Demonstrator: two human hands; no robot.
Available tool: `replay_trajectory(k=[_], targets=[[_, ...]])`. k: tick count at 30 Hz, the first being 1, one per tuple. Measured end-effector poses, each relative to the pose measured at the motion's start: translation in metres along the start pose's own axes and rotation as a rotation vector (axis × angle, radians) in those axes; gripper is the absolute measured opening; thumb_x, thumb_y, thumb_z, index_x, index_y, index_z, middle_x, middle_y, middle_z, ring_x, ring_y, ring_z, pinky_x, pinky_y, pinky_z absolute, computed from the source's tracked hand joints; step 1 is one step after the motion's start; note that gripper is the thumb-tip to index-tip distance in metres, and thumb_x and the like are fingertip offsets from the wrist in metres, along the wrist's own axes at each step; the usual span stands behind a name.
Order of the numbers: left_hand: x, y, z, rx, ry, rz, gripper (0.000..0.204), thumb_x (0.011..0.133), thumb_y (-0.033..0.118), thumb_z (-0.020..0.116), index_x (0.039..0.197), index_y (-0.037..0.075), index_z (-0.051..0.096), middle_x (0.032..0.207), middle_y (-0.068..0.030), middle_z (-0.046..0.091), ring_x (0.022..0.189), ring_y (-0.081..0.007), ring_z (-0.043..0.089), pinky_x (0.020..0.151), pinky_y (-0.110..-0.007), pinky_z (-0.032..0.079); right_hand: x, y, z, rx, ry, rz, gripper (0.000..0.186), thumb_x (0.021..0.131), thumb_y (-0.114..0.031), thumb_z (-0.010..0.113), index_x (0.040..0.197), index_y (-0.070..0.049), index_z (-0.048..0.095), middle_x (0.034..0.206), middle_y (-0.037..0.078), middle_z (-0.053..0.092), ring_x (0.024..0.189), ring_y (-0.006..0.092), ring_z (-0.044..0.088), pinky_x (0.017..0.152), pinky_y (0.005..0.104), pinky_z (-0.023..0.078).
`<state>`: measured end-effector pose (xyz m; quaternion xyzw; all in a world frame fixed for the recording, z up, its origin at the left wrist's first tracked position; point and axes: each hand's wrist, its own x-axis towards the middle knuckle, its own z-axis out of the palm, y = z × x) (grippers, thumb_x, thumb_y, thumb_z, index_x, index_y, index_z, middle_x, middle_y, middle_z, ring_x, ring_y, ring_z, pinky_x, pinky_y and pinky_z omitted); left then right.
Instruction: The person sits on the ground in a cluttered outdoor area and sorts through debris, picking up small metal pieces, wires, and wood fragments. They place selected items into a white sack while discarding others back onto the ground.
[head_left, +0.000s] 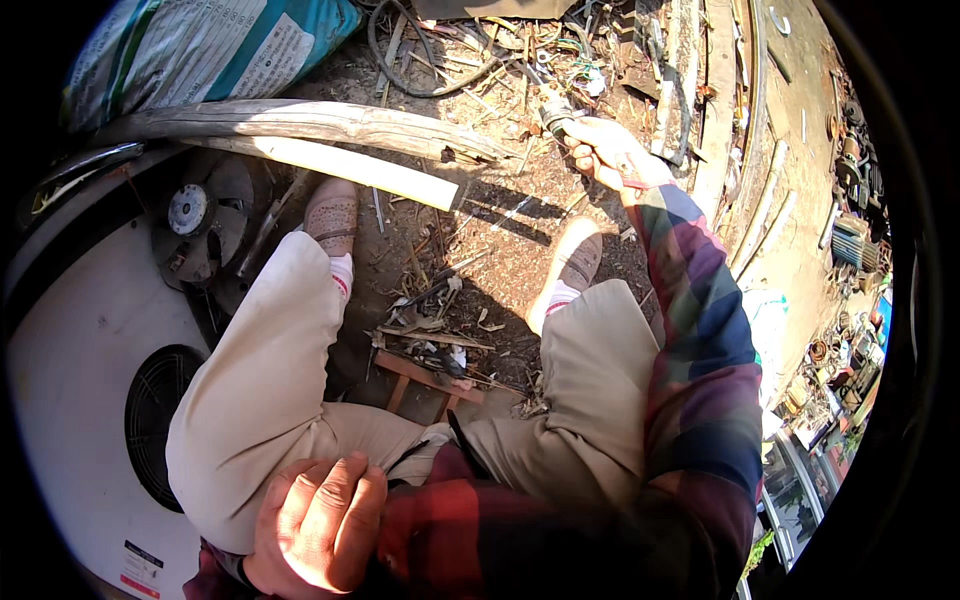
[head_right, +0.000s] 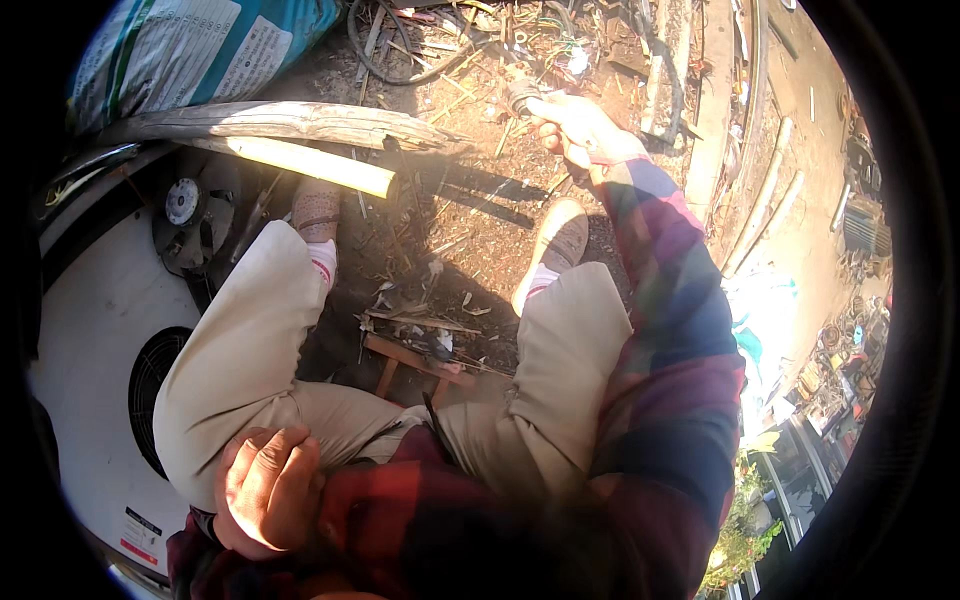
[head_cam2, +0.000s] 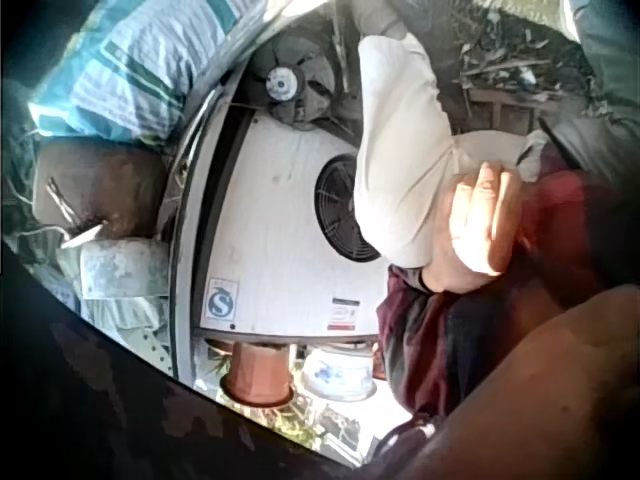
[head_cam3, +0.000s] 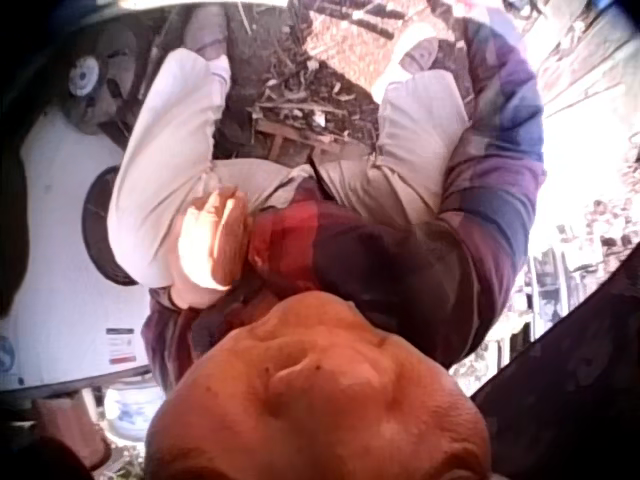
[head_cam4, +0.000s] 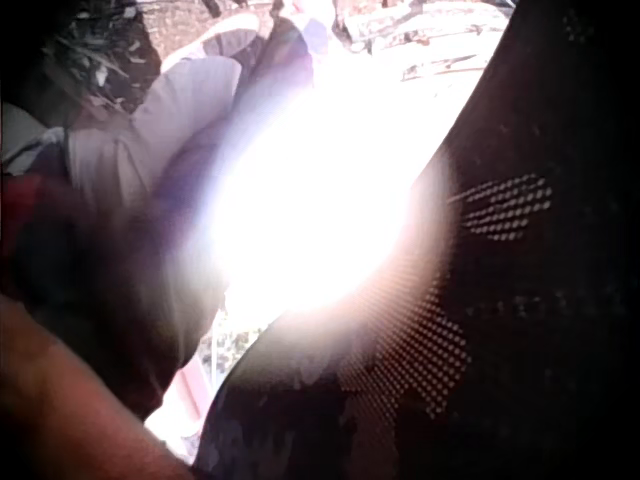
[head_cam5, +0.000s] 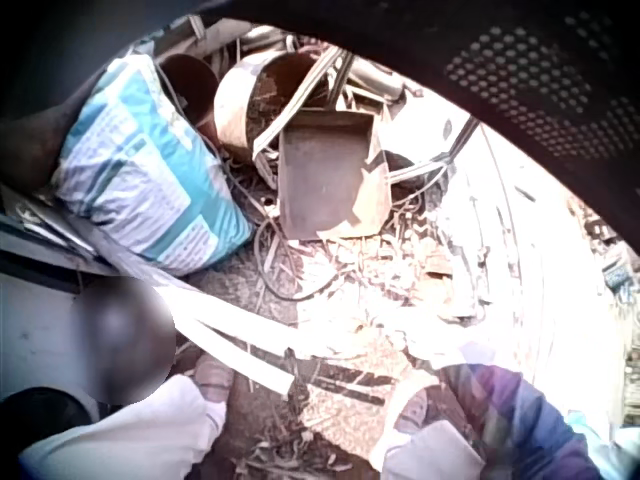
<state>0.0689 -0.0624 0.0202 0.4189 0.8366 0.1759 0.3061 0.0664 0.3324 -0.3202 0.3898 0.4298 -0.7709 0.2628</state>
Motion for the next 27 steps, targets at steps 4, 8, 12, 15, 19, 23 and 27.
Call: replay_trajectory(k=[4,8,12,15,19,23,27], targets=[[-0.007,0.016,0.003,0.055,-0.128,0.159,0.035,0.071,0.014,0.063,0.102,-0.001,0.060,0.103,-0.0178,0.060,0.086,-0.0312,0.060,0.078,-0.043,0.049,-0.119,-0.008,0.010,-0.040,-0.055,-0.127,0.013,0.089,-0.015,0.064,0.097,-0.007,0.057,0.075,-0.002,0.055,0.058,0.0037,0.048,0.050,0.0166,0.044],[-0.027,0.022,0.020,0.140,-0.202,0.313,0.034,0.078,0.012,0.060,0.109,-0.002,0.056,0.108,-0.0176,0.058,0.097,-0.0324,0.057,0.088,-0.043,0.044,-0.215,-0.003,0.041,-0.222,0.009,-0.277,0.027,0.088,-0.008,0.061,0.111,-0.001,0.049,0.076,0.004,0.054,0.056,0.0078,0.048,0.048,0.0221,0.042],[-0.036,0.023,0.032,0.245,-0.220,0.327,0.041,0.076,0.013,0.064,0.112,-0.001,0.052,0.108,-0.0155,0.057,0.095,-0.0295,0.057,0.086,-0.040,0.043,-0.284,0.022,0.060,-0.292,0.126,-0.390,0.041,0.086,-0.004,0.059,0.125,0.001,0.046,0.091,0.006,0.057,0.065,0.0106,0.055,0.051,0.0240,0.046],[-0.050,0.024,0.027,0.206,0.014,0.291,0.043,0.076,0.009,0.067,0.115,0.000,0.052,0.116,-0.0153,0.056,0.095,-0.0299,0.058,0.083,-0.040,0.045,-0.334,0.022,0.099,-0.349,0.089,-0.436,0.047,0.084,-0.001,0.060,0.129,0.001,0.044,0.083,0.007,0.060,0.061,0.0122,0.060,0.052,0.0240,0.050],[-0.065,0.034,0.018,-0.548,0.173,0.205,0.064,0.081,0.000,0.065,0.138,0.006,0.038,0.134,-0.0144,0.046,0.096,-0.0192,0.061,0.076,-0.028,0.047,-0.382,0.031,0.138,-0.374,0.031,-0.548,0.049,0.084,0.003,0.062,0.128,0.001,0.043,0.083,0.007,0.061,0.060,0.0139,0.060,0.056,0.0265,0.052],[-0.069,0.039,0.010,-0.956,0.222,0.248,0.065,0.086,0.011,0.066,0.141,0.004,0.032,0.138,-0.0124,0.042,0.104,-0.0177,0.055,0.083,-0.027,0.046,-0.419,0.042,0.169,-0.599,-0.038,-0.698,0.047,0.085,0.000,0.064,0.127,0.003,0.044,0.082,0.004,0.051,0.068,0.0123,0.058,0.059,0.0260,0.051],[-0.055,0.060,0.007,-0.731,0.190,0.495,0.074,0.080,0.017,0.074,0.140,0.004,0.035,0.137,-0.0113,0.044,0.115,-0.0201,0.049,0.090,-0.027,0.043,-0.431,0.058,0.192,-0.732,-0.044,-0.835,0.044,0.085,0.000,0.065,0.125,0.001,0.047,0.080,0.003,0.052,0.064,0.0103,0.056,0.057,0.0247,0.048]])
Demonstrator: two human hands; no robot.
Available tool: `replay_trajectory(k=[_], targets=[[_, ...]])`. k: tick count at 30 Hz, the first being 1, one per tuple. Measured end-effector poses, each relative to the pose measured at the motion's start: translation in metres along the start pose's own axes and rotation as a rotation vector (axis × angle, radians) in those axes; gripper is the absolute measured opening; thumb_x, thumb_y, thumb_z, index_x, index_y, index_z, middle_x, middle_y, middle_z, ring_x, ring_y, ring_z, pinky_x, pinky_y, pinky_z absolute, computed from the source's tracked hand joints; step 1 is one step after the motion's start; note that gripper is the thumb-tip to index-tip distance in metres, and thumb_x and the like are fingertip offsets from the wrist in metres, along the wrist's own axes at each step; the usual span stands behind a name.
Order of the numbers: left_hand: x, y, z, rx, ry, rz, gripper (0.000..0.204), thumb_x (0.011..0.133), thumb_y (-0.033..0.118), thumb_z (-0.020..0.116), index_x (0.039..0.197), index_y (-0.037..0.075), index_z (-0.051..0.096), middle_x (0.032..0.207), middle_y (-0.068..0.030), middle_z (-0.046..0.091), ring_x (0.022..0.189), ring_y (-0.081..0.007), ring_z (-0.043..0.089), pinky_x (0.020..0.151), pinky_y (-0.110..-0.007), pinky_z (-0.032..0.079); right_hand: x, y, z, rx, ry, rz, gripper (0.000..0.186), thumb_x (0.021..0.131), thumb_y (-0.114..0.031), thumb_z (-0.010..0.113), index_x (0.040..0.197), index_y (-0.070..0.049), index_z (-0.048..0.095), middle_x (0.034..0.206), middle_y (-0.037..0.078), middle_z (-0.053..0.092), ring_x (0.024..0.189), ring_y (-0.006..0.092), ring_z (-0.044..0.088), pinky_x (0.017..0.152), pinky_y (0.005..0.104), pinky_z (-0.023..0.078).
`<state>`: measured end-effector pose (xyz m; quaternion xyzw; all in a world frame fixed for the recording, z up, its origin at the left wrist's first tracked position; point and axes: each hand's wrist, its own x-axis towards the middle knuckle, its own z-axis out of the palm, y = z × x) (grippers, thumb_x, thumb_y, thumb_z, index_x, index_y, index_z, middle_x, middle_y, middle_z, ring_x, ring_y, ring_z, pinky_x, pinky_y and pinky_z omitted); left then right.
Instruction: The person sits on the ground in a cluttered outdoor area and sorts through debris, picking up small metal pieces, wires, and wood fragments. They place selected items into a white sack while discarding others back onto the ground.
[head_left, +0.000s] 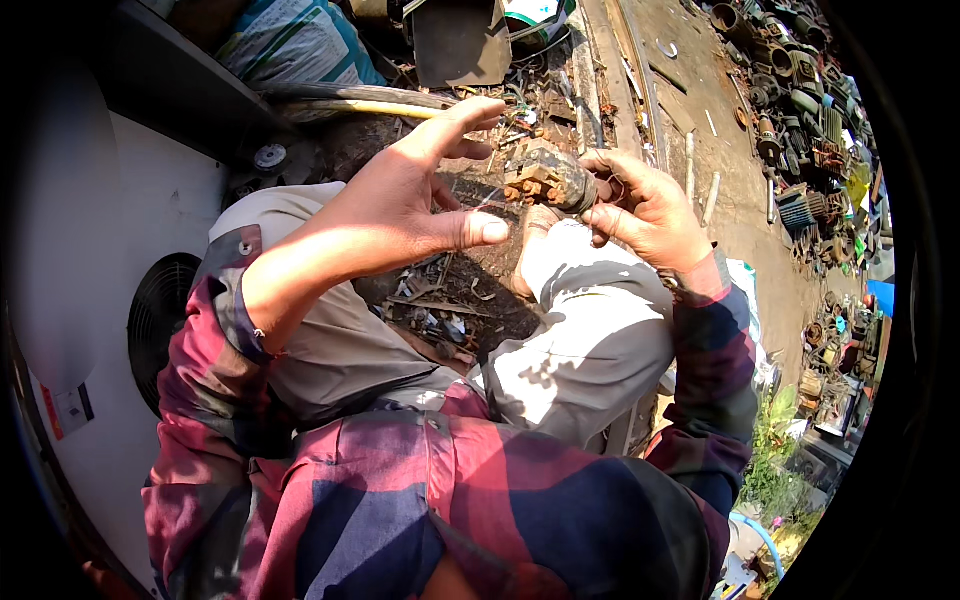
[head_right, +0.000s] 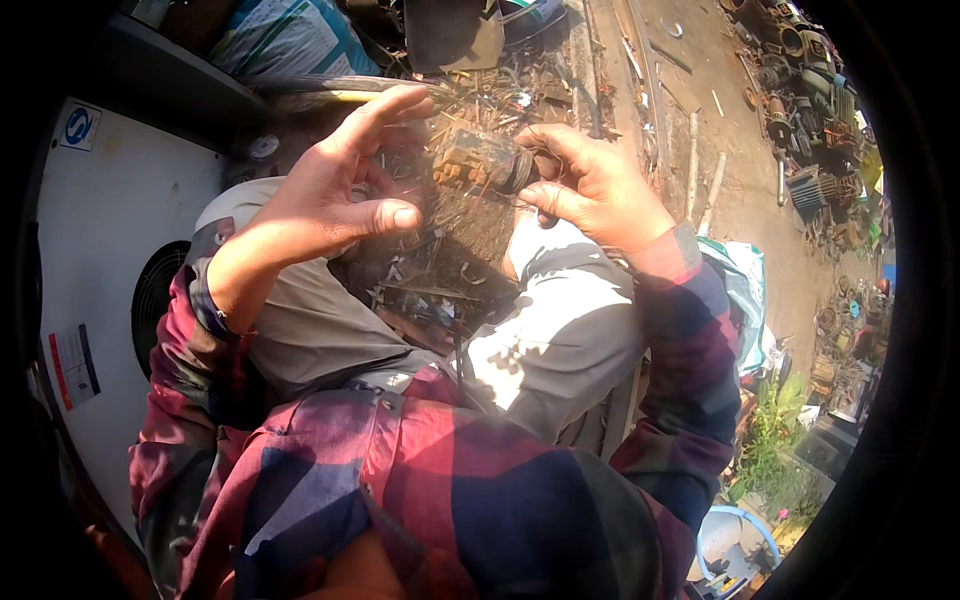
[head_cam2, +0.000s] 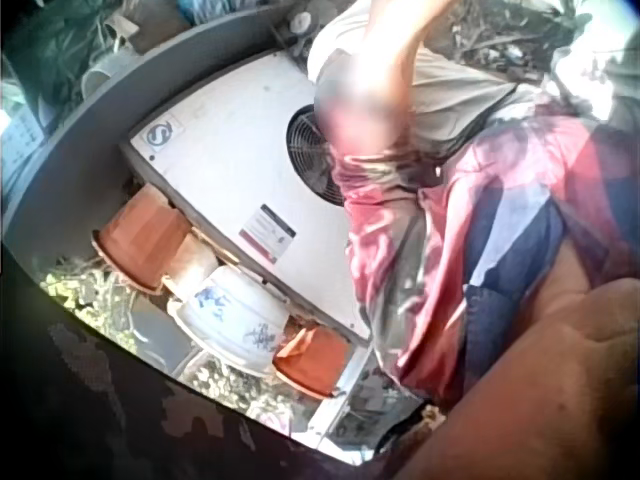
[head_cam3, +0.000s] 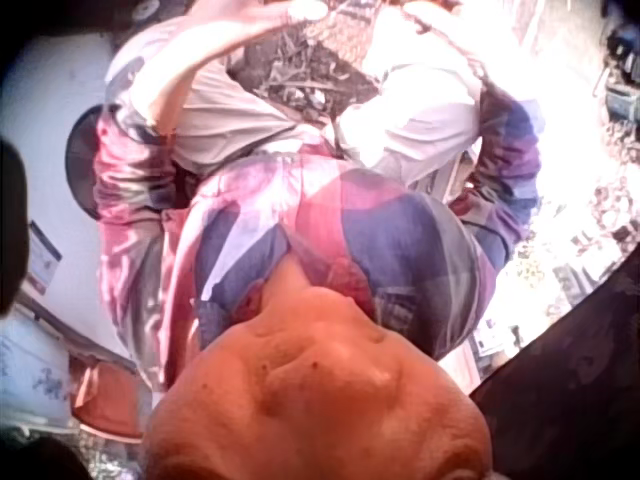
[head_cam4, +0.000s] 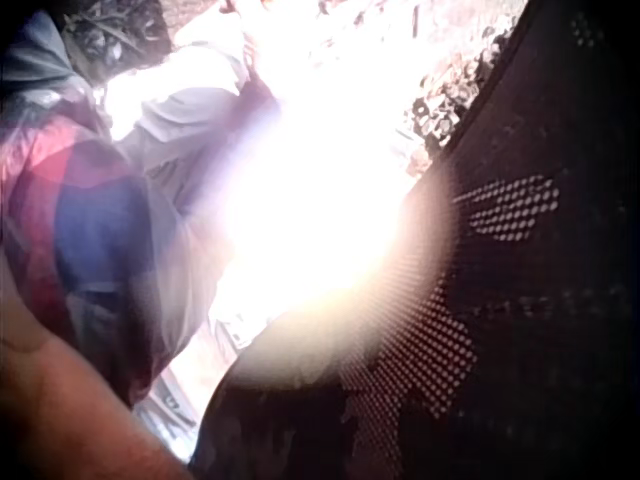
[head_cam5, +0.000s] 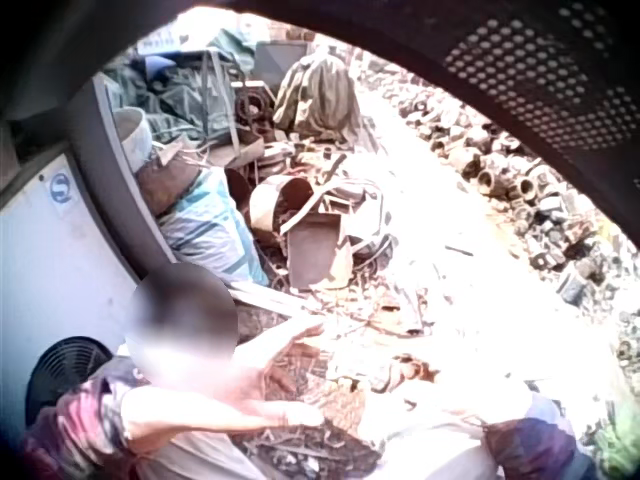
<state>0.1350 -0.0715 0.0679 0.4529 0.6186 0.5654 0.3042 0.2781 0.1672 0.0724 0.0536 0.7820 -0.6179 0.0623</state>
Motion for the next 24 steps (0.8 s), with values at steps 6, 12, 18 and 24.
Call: replay_trajectory(k=[6,12,18,24], targets=[[0.003,-0.031,0.005,-0.308,0.047,-0.089,0.057,0.079,-0.004,0.069,0.130,0.005,0.045,0.112,-0.0032,0.060,0.101,-0.0085,0.055,0.087,-0.026,0.045,0.003,-0.001,0.021,0.287,0.105,0.074,0.034,0.086,-0.008,0.066,0.118,-0.001,0.057,0.082,0.003,0.060,0.065,0.0090,0.057,0.059,0.0234,0.049],[-0.024,-0.037,-0.040,-0.697,0.378,-0.339,0.038,0.088,0.008,0.060,0.123,0.002,0.046,0.114,-0.0103,0.060,0.100,-0.0197,0.062,0.086,-0.035,0.051,0.000,0.011,0.002,0.312,0.329,0.072,0.030,0.096,-0.026,0.054,0.109,0.000,0.060,0.074,0.001,0.058,0.056,0.0064,0.054,0.052,0.0216,0.051],[-0.077,-0.035,-0.134,-0.426,0.801,-0.043,0.035,0.085,0.004,0.065,0.115,-0.002,0.050,0.104,-0.0106,0.062,0.093,-0.0210,0.064,0.079,-0.032,0.055,-0.005,0.050,-0.051,0.544,0.685,0.052,0.037,0.097,-0.030,0.050,0.118,0.000,0.056,0.076,-0.001,0.056,0.058,0.0025,0.050,0.052,0.0157,0.052],[-0.180,-0.149,-0.215,-0.551,1.080,-0.551,0.021,0.085,0.011,0.061,0.103,0.000,0.058,0.094,-0.0129,0.064,0.082,-0.0246,0.064,0.070,-0.035,0.056,-0.001,0.057,-0.058,0.599,0.660,0.058,0.040,0.099,-0.026,0.046,0.125,0.003,0.048,0.085,0.003,0.055,0.063,0.0032,0.051,0.057,0.0143,0.055]])
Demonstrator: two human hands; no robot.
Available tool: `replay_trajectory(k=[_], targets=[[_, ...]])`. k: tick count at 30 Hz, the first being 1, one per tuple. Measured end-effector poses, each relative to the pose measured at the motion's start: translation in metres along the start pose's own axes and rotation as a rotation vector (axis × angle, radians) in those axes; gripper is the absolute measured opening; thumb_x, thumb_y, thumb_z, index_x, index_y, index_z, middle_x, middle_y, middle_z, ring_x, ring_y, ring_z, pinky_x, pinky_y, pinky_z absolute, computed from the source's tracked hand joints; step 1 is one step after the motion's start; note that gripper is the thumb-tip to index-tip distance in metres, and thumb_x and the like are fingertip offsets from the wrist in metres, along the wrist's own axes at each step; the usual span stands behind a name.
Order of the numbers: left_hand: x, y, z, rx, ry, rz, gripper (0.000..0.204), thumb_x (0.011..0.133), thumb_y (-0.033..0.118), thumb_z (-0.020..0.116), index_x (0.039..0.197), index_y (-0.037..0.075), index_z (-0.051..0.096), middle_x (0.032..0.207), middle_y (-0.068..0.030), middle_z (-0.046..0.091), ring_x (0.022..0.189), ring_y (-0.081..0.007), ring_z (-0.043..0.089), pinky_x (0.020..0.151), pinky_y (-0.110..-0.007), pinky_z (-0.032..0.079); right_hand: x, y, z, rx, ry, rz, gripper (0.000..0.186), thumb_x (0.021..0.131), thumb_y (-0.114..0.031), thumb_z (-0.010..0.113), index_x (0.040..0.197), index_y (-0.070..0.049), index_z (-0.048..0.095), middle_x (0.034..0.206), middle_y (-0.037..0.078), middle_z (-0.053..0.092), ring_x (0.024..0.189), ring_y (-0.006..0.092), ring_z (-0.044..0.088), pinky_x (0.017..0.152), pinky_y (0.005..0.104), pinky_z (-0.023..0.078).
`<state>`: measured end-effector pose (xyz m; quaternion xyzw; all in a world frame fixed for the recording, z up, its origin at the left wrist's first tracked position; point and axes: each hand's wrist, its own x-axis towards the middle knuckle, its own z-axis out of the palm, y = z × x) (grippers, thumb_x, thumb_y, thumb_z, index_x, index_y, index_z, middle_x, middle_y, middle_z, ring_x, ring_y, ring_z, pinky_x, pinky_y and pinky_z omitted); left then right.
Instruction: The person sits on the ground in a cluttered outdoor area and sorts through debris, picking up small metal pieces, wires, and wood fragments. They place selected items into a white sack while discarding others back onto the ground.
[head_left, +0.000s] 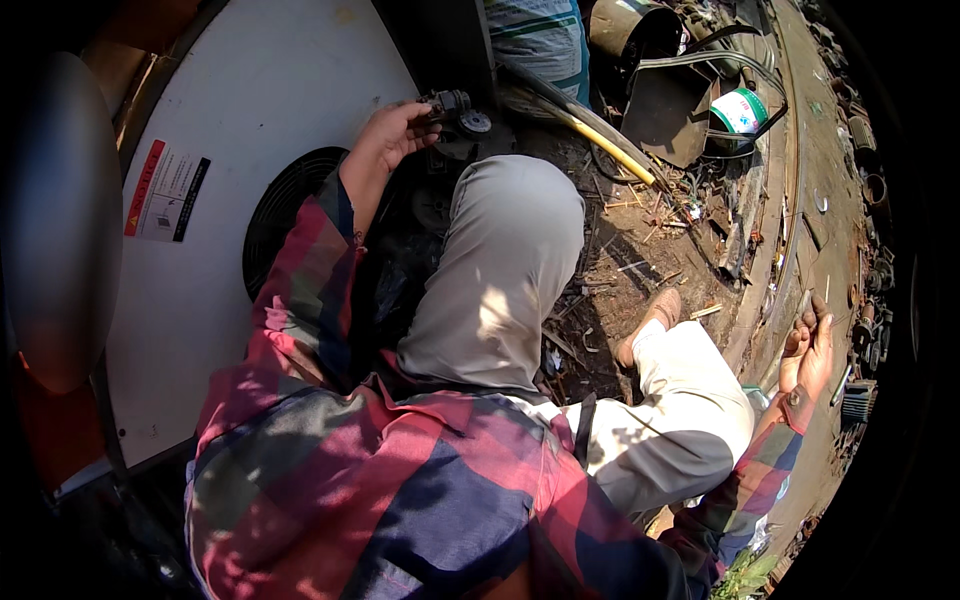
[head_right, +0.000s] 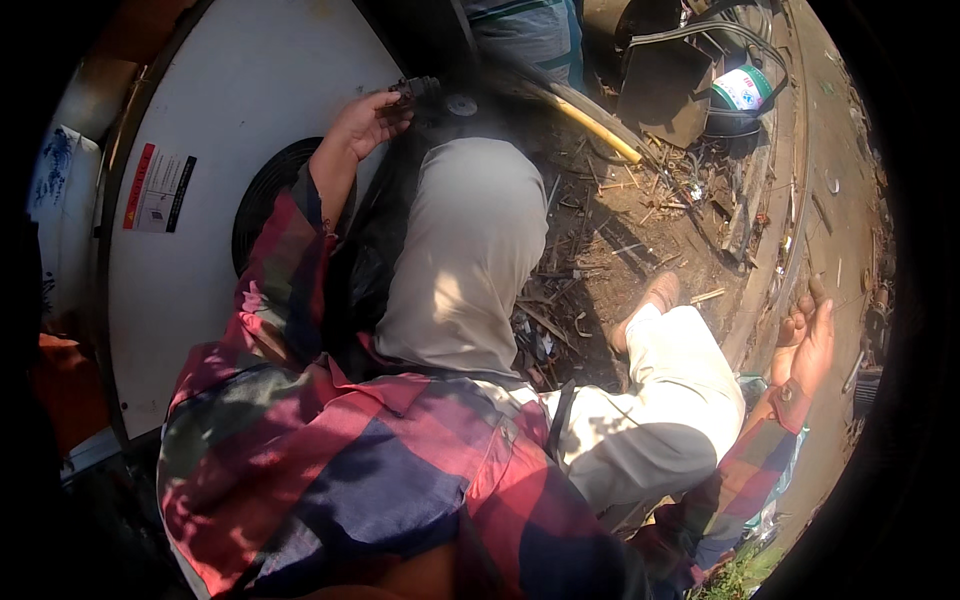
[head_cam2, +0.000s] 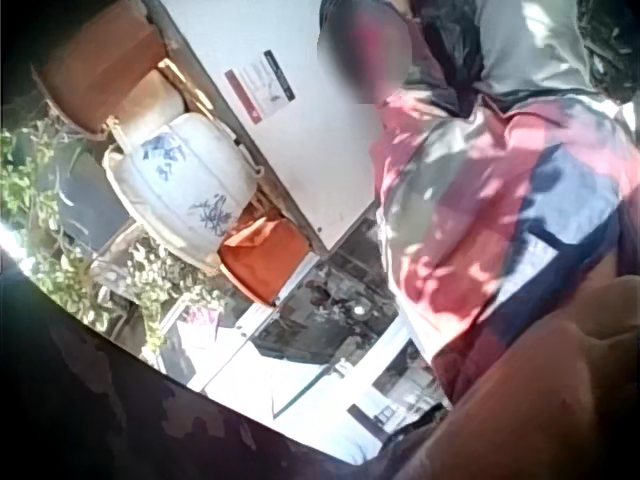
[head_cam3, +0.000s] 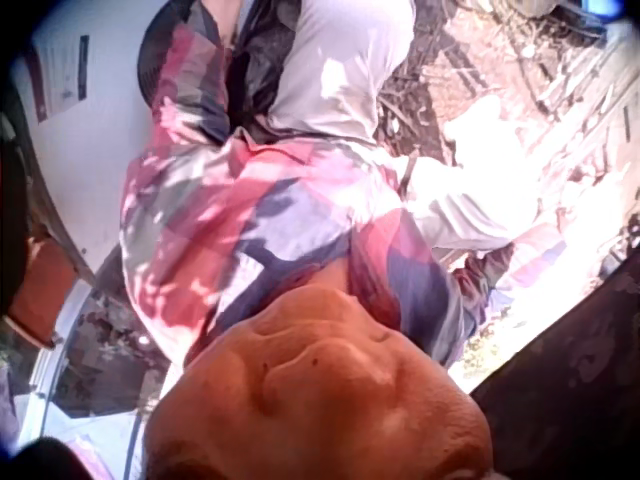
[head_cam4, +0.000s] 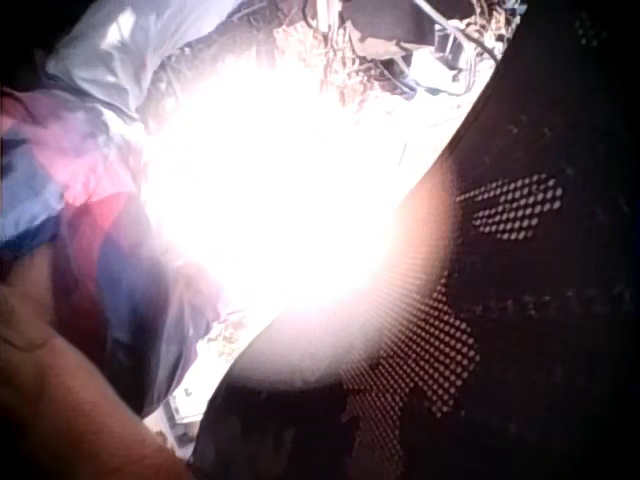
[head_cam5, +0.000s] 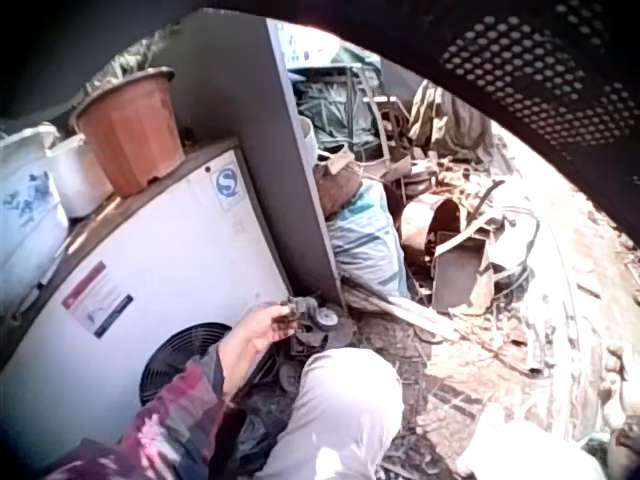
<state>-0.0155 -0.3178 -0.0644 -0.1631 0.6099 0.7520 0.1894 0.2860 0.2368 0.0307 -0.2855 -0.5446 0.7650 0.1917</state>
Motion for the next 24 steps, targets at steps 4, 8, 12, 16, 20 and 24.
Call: replay_trajectory(k=[4,8,12,16,20,24], targets=[[0.055,-0.063,-0.008,-0.290,0.118,-0.173,0.020,0.087,0.012,0.059,0.101,0.000,0.055,0.093,-0.0158,0.061,0.077,-0.0270,0.063,0.065,-0.039,0.056,0.004,-0.005,-0.015,0.054,-0.030,0.008,0.041,0.098,-0.026,0.046,0.127,0.003,0.046,0.085,0.003,0.056,0.063,0.0039,0.051,0.059,0.0149,0.055],[0.116,-0.113,-0.025,-0.439,0.253,-0.098,0.018,0.086,0.010,0.060,0.100,0.000,0.055,0.088,-0.0139,0.059,0.069,-0.0254,0.060,0.061,-0.037,0.054,0.004,-0.002,-0.004,-0.017,0.033,0.006,0.042,0.098,-0.027,0.047,0.127,0.003,0.045,0.084,0.003,0.054,0.062,0.0039,0.050,0.057,0.0147,0.055],[0.130,-0.124,-0.041,-0.244,0.296,0.079,0.029,0.087,0.012,0.062,0.111,0.000,0.051,0.099,-0.0120,0.058,0.077,-0.0251,0.059,0.062,-0.036,0.053,0.005,0.002,-0.002,-0.025,0.021,-0.001,0.042,0.098,-0.026,0.048,0.128,0.004,0.044,0.085,0.002,0.053,0.062,0.0032,0.050,0.056,0.0142,0.054],[0.119,-0.130,-0.024,-0.044,0.434,0.018,0.037,0.086,0.010,0.061,0.118,0.000,0.045,0.100,-0.0106,0.054,0.077,-0.0220,0.055,0.061,-0.034,0.051,0.006,-0.007,-0.005,-0.024,0.029,-0.033,0.042,0.098,-0.026,0.047,0.128,0.004,0.044,0.086,0.003,0.054,0.064,0.0039,0.052,0.056,0.0133,0.053],[0.099,-0.121,-0.038,-0.183,0.459,-0.052,0.019,0.084,0.004,0.057,0.103,0.005,0.053,0.086,-0.0071,0.056,0.071,-0.0195,0.057,0.058,-0.034,0.052,0.018,0.002,0.012,0.001,-0.044,-0.004,0.037,0.099,-0.022,0.045,0.127,0.003,0.046,0.092,0.006,0.059,0.070,0.0080,0.057,0.061,0.0150,0.055],[0.082,-0.092,-0.017,-0.231,0.417,0.012,0.023,0.084,0.002,0.055,0.106,0.007,0.054,0.089,-0.0058,0.057,0.077,-0.0192,0.059,0.061,-0.035,0.052,0.018,0.006,0.027,-0.062,-0.074,-0.038,0.030,0.096,-0.010,0.050,0.123,0.003,0.051,0.102,0.012,0.064,0.083,0.0123,0.065,0.069,0.0199,0.058]])
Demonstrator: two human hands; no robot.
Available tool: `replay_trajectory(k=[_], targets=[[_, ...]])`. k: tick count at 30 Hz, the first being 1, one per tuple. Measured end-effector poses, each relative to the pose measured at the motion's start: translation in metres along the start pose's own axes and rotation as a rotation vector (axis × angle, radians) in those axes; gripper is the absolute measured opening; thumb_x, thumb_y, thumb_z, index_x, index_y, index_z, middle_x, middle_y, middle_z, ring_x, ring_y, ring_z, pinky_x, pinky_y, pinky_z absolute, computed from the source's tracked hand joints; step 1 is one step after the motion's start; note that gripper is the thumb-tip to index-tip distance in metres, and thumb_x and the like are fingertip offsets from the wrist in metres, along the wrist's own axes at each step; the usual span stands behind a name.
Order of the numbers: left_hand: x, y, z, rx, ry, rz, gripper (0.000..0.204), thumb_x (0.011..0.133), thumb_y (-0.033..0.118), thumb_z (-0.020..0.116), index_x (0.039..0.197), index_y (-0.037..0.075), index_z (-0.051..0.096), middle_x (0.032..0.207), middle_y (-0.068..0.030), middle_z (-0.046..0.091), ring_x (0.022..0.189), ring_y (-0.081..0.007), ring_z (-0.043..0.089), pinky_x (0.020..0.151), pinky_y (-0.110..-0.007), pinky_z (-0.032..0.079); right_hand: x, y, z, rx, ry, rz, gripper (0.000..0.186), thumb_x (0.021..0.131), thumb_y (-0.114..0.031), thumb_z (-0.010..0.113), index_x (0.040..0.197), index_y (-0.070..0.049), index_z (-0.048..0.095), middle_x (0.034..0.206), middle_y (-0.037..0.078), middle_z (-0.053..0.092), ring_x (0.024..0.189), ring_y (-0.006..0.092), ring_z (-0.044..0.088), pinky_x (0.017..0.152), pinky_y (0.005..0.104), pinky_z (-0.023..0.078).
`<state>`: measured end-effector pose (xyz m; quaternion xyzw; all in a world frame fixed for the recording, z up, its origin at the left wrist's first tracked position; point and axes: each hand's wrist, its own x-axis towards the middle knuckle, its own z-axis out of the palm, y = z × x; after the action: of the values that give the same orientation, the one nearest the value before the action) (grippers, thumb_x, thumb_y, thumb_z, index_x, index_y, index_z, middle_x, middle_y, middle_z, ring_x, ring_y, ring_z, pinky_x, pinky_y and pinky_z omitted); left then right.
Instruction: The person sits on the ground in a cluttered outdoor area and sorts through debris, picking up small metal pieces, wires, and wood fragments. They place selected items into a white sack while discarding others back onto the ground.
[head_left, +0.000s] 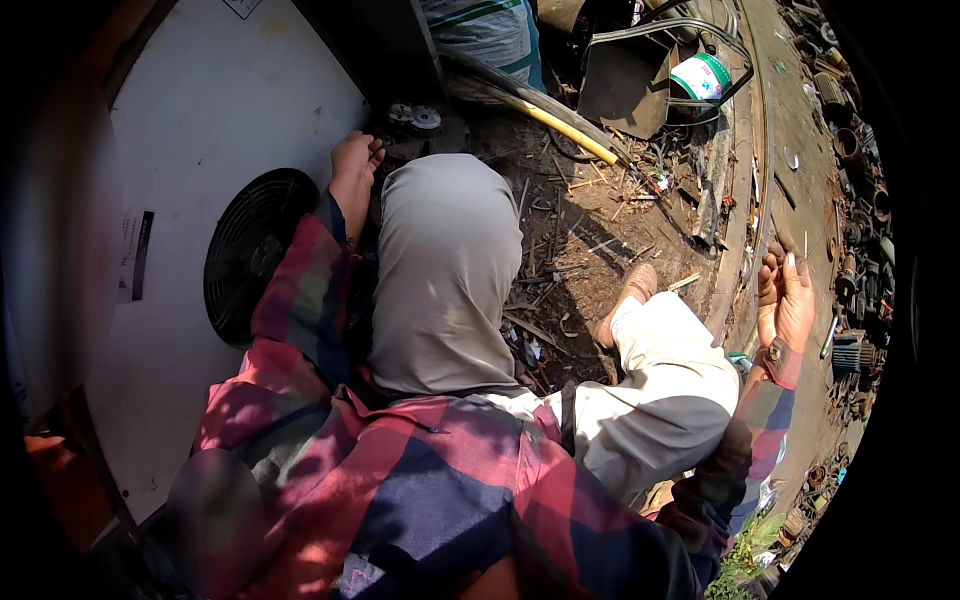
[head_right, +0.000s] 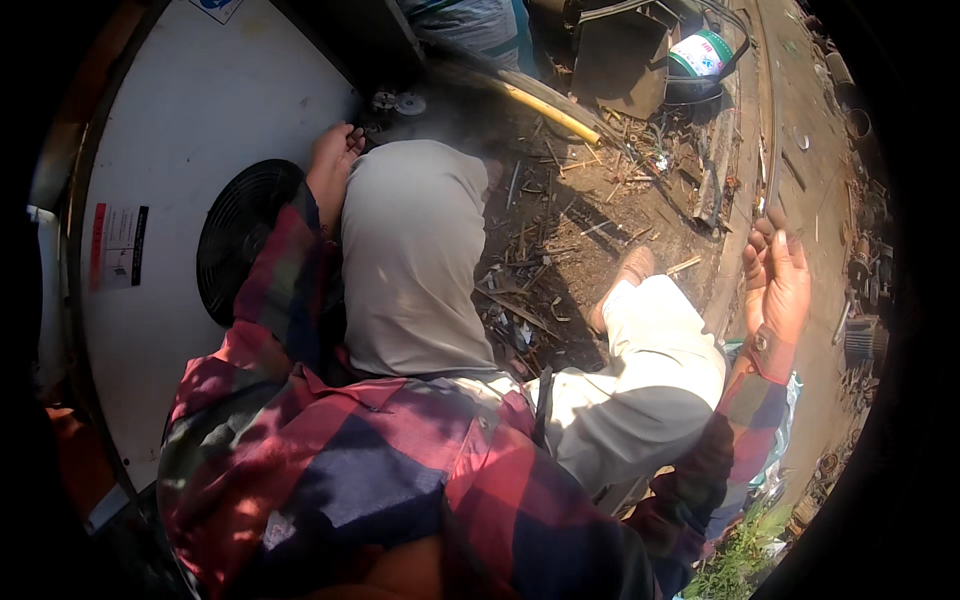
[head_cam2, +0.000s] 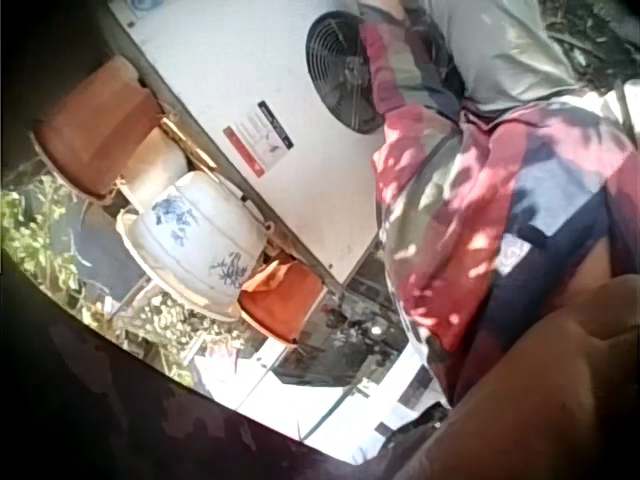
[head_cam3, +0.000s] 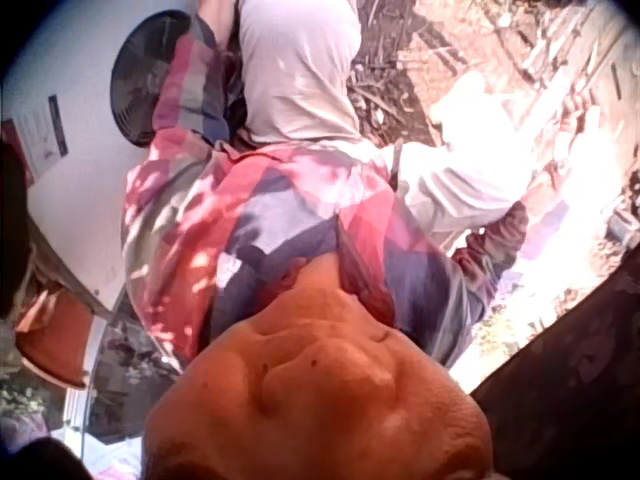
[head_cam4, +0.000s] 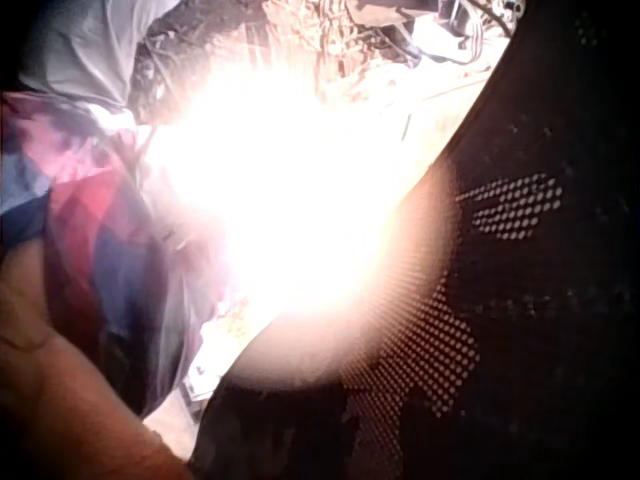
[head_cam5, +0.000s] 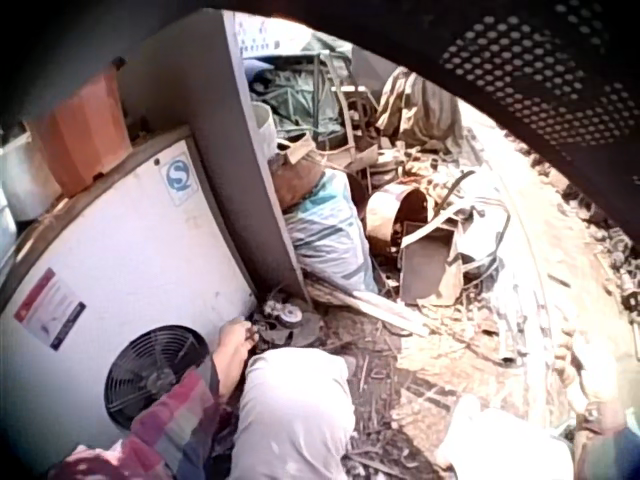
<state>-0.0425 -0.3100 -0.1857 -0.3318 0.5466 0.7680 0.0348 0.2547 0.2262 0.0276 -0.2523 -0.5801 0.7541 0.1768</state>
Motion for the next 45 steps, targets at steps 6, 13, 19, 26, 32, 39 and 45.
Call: replay_trajectory(k=[6,13,19,26,32,39,45], targets=[[-0.110,0.083,0.080,0.221,-0.502,0.143,0.019,0.089,0.002,0.052,0.108,0.005,0.058,0.101,-0.0084,0.065,0.084,-0.0155,0.064,0.068,-0.026,0.051,-0.012,0.001,0.043,-0.079,-0.043,-0.043,0.028,0.093,-0.011,0.057,0.116,0.003,0.055,0.098,0.012,0.064,0.083,0.0148,0.064,0.071,0.0222,0.057],[-0.300,0.086,0.179,0.742,-1.508,0.195,0.031,0.094,0.024,0.056,0.114,0.001,0.062,0.095,-0.0074,0.068,0.070,-0.0088,0.062,0.056,-0.020,0.047,-0.007,-0.001,0.080,0.137,-0.144,-0.159,0.026,0.095,-0.014,0.053,0.113,0.005,0.053,0.096,0.015,0.063,0.083,0.0212,0.065,0.071,0.0300,0.058],[-0.327,0.033,0.240,0.768,-1.298,0.717,0.057,0.094,0.032,0.055,0.133,-0.007,0.038,0.118,-0.0210,0.057,0.103,-0.0235,0.060,0.082,-0.030,0.050,-0.016,0.007,0.120,0.137,-0.160,-0.062,0.028,0.097,-0.021,0.049,0.110,0.003,0.057,0.090,0.011,0.063,0.076,0.0202,0.066,0.067,0.0311,0.057],[-0.326,0.022,0.247,0.714,-1.545,0.735,0.057,0.086,-0.001,0.050,0.140,0.000,0.030,0.119,-0.0198,0.059,0.111,-0.0249,0.057,0.092,-0.035,0.045,-0.008,0.035,0.118,-0.307,-0.307,0.140,0.025,0.094,-0.022,0.056,0.097,0.002,0.060,0.074,0.007,0.063,0.059,0.0174,0.063,0.054,0.0309,0.053],[-0.327,0.027,0.244,0.468,-1.803,0.280,0.041,0.091,0.006,0.055,0.130,0.001,0.044,0.121,-0.0136,0.056,0.114,-0.0177,0.051,0.095,-0.031,0.043,0.003,0.014,0.097,-0.329,-0.303,0.362,0.025,0.094,-0.022,0.054,0.095,0.002,0.061,0.075,0.010,0.064,0.060,0.0209,0.065,0.056,0.0331,0.056],[-0.320,0.012,0.245,0.567,-1.172,0.527,0.024,0.097,0.017,0.048,0.104,-0.002,0.062,0.083,-0.0080,0.067,0.075,-0.0150,0.063,0.071,-0.030,0.051,-0.010,0.029,0.098,-0.204,-0.388,0.227,0.024,0.095,-0.019,0.054,0.107,0.000,0.062,0.080,0.008,0.064,0.065,0.0172,0.065,0.056,0.0300,0.057],[-0.303,0.011,0.239,1.412,-1.196,1.457,0.010,0.078,0.010,0.057,0.077,0.001,0.059,0.072,-0.0192,0.062,0.073,-0.0365,0.062,0.063,-0.042,0.048,-0.012,0.012,0.105,-0.226,-0.250,0.106,0.023,0.093,-0.017,0.058,0.107,0.001,0.063,0.077,0.007,0.064,0.061,0.0118,0.062,0.052,0.0255,0.054]])
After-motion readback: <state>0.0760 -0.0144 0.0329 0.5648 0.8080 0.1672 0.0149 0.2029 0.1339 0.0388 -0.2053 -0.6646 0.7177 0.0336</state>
